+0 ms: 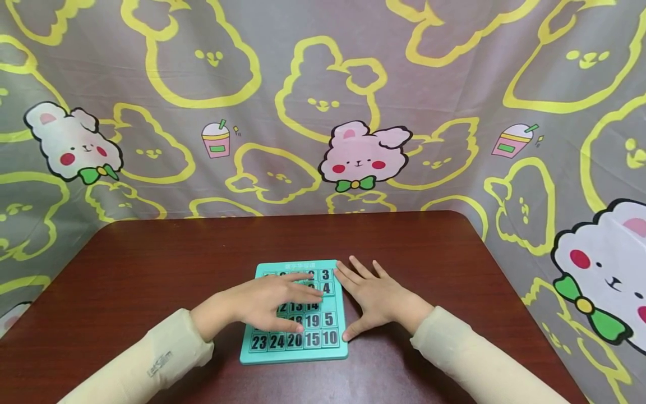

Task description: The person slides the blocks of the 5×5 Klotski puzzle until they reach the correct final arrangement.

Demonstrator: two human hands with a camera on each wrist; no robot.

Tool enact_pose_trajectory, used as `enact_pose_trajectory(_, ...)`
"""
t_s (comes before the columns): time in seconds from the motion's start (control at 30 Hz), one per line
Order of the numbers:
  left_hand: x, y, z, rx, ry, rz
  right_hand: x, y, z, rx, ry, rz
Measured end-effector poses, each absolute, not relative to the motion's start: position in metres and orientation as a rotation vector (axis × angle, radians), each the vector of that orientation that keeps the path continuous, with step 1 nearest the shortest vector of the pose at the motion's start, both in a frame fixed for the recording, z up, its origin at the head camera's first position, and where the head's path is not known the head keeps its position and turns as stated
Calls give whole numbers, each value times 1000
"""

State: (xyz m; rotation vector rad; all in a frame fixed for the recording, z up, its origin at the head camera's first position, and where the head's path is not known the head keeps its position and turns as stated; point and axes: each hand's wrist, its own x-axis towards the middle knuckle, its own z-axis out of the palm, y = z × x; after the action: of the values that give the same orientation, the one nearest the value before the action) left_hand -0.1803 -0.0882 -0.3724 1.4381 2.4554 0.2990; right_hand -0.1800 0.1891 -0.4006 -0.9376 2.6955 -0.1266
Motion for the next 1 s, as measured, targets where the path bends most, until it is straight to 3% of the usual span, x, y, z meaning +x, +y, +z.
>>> enact_pose_trajectory(1.0, -137, -81, -379, 1690, 2530, 114, -180, 191, -400, -960, 2688, -146)
